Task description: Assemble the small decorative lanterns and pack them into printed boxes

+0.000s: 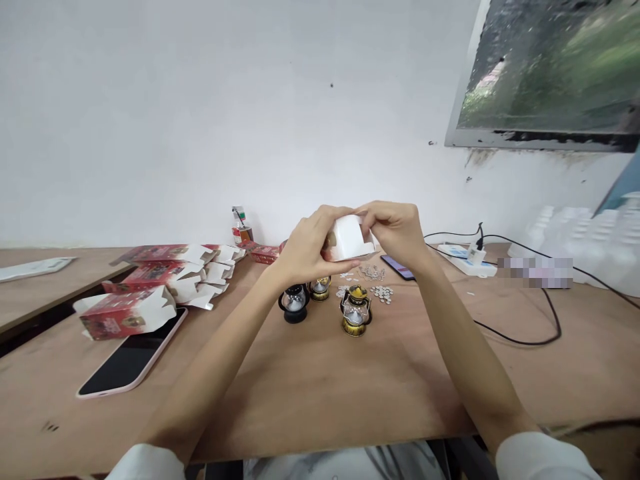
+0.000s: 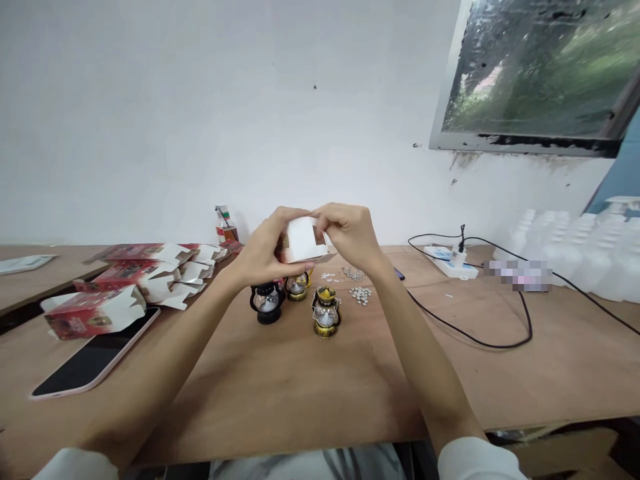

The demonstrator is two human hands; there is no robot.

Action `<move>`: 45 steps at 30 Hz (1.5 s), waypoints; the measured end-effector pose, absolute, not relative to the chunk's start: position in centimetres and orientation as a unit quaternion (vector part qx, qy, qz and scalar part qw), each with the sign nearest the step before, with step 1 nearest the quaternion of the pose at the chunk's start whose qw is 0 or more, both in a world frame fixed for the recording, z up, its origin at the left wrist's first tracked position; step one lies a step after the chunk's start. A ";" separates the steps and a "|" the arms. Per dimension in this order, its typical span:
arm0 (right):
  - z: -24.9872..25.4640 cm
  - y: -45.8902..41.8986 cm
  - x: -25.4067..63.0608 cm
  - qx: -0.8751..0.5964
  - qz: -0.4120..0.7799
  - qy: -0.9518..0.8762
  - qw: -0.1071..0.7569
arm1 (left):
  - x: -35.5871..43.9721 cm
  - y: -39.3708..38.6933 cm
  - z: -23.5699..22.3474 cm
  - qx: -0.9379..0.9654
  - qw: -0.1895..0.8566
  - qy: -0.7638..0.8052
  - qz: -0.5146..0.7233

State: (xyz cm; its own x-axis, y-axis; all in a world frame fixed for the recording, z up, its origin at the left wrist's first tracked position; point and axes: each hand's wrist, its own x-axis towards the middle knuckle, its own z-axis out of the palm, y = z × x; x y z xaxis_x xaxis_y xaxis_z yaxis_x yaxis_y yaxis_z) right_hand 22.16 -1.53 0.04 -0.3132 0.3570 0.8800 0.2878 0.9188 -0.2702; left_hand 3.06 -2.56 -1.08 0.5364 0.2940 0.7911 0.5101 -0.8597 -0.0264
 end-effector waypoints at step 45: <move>0.4 -2.3 21.4 -0.186 0.373 -0.752 0.510 | 3.5 -2.3 -1.8 -0.772 0.259 -0.195 -0.547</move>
